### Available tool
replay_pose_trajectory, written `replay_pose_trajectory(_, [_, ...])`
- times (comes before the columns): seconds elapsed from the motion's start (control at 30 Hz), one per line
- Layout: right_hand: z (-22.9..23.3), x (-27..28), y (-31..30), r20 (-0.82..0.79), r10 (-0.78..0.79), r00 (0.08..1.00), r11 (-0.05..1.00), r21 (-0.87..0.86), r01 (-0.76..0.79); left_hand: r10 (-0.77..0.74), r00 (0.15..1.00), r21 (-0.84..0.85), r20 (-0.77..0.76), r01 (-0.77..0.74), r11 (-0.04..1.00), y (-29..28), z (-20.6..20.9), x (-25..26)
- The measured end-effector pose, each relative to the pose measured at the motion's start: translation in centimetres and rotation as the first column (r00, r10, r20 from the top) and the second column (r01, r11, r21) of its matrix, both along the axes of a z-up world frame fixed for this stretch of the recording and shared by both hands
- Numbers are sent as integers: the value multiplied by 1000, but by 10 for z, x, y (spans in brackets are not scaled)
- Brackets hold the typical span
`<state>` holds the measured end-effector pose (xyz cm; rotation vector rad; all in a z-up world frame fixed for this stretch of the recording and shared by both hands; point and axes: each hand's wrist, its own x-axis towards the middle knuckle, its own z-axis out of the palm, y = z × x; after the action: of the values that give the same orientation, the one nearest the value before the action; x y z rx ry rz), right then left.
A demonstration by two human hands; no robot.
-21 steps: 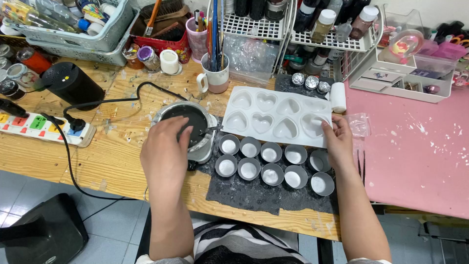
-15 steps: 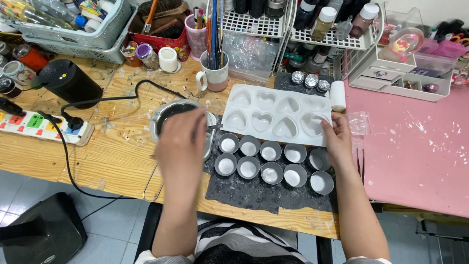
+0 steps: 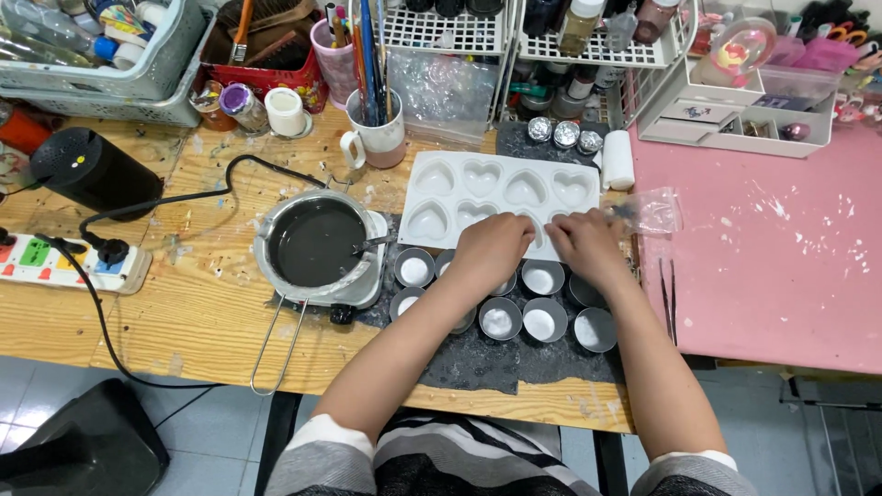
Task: The person sits at a craft workbench and arranges metal candle cups and a white silicone heart-shaped mold. They stir melted wax in a melting pot on a small hot plate, ladle wax into a metal pitcher, and pour the wax into the mold cavities, then wipe the area with a paper towel.
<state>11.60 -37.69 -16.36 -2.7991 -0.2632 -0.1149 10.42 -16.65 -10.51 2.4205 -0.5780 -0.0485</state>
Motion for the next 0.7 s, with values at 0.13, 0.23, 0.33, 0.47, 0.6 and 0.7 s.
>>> replay_pose_trajectory(0.13, [-12, 10, -11, -120, -44, 992, 990, 125, 59, 15, 999, -8, -38, -15, 1000, -18, -43, 29])
replay_pose_trajectory(0.23, [-17, 11, -17, -87, 13, 996, 973, 231, 7, 51, 996, 49, -79, -47, 998, -28, -65, 44])
replay_pose_trajectory(0.33, [-13, 8, -16, -181, -25, 983, 876, 470, 109, 88, 985, 69, -145, -79, 994, -35, -60, 48])
replay_pose_trajectory(0.47, [-14, 7, -17, -58, 4, 998, 817, 576, 30, 151, 910, -31, -386, -176, 984, -39, -32, 47])
replay_pose_trajectory(0.6, [-18, 7, -17, -59, 2, 998, 750, 661, 38, 128, 868, -169, -480, -235, 957, -40, -45, 55])
replay_pose_trajectory(0.7, [-23, 8, -16, -35, -11, 999, 717, 696, 32, 38, 875, -342, -483, -228, 912, -36, -60, 60])
